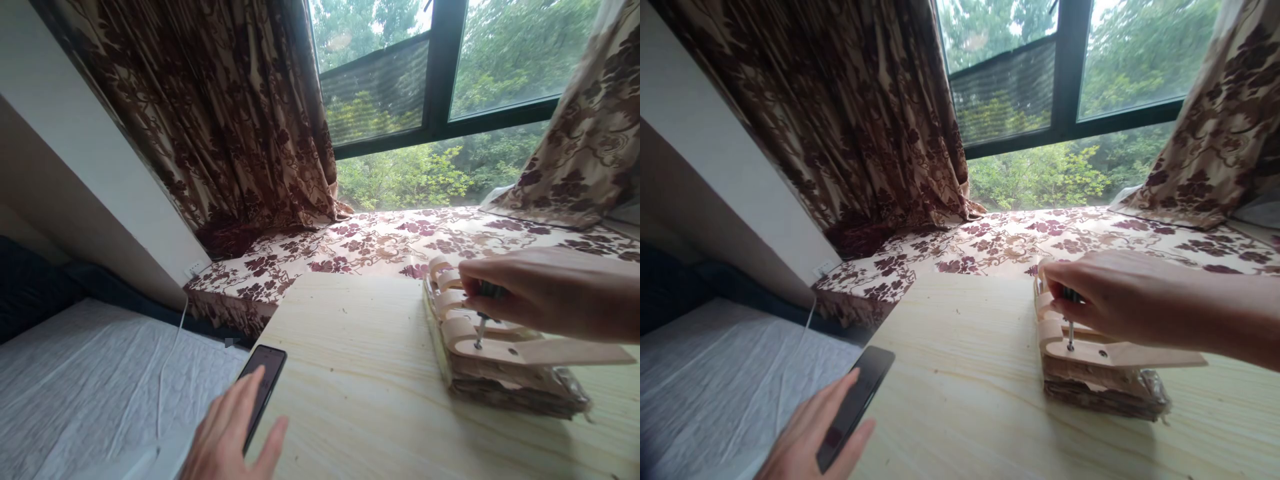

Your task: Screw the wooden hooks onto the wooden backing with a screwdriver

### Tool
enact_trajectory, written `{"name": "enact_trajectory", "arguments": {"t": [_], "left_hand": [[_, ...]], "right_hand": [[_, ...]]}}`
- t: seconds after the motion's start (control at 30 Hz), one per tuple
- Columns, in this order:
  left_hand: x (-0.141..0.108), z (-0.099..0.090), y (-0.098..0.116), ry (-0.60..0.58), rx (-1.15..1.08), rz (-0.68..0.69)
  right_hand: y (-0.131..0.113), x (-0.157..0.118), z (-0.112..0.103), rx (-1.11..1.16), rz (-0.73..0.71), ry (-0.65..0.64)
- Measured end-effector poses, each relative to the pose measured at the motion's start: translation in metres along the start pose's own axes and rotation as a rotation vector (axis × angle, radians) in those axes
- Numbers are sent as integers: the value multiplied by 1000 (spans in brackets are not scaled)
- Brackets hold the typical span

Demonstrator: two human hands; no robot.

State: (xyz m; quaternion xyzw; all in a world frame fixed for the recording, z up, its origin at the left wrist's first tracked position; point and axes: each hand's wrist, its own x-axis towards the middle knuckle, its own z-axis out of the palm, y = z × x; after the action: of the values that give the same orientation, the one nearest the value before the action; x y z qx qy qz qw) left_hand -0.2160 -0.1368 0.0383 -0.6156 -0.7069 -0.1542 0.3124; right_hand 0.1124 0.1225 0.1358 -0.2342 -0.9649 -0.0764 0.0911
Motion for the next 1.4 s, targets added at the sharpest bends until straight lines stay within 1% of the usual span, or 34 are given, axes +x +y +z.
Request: {"name": "enact_trajectory", "arguments": {"t": [0.07, 0.13, 0.17, 0.23, 0.27, 0.3, 0.37, 0.43, 0.53, 0.63, 0.77, 0.9, 1.0, 1.03, 1.1, 1.17, 1.23, 1.3, 1.4], "left_hand": [[11, 1, 42, -19, -52, 164], [26, 8, 88, 30, -162, 347], [35, 12, 110, 74, -238, 405], [55, 21, 149, 184, -344, 391], [64, 23, 164, 201, -372, 388], [73, 25, 176, 216, -377, 396], [86, 29, 192, 229, -397, 419], [93, 35, 199, 184, -370, 452], [97, 53, 201, 89, -300, 518], [97, 70, 204, 109, -240, 542], [97, 81, 210, 157, -258, 510], [98, 87, 214, 241, -338, 445], [98, 89, 215, 283, -370, 437], [98, 89, 216, 294, -380, 439], [99, 90, 217, 310, -392, 438], [99, 89, 217, 321, -395, 431], [100, 88, 217, 335, -391, 433], [100, 87, 216, 333, -378, 448], [99, 87, 215, 296, -354, 476]], "right_hand": [[-2, 0, -2, -4, -1, -5], [-4, 0, -4, -3, 13, 2], [-6, -1, -5, 0, 31, 4], [-9, -2, -9, 8, 81, 1], [-10, -3, -11, 25, 105, -9], [-12, -4, -14, 24, 118, -3], [-13, -4, -19, 64, 128, -8], [-12, -4, -25, 94, 136, -44], [-10, -3, -32, 95, 180, -70], [-11, -2, -38, 128, 200, -92], [-13, 0, -42, 139, 179, -108], [-10, 5, -42, 142, 212, -113], [-8, 9, -44, 100, 243, -152], [-9, 10, -46, 71, 228, -166], [-12, 11, -49, 20, 150, -185], [-15, 12, -53, 9, 52, -195], [-17, 12, -53, 25, 4, -220], [-17, 11, -51, 32, 41, -226], [-13, 8, -44, 27, 163, -161]]}}
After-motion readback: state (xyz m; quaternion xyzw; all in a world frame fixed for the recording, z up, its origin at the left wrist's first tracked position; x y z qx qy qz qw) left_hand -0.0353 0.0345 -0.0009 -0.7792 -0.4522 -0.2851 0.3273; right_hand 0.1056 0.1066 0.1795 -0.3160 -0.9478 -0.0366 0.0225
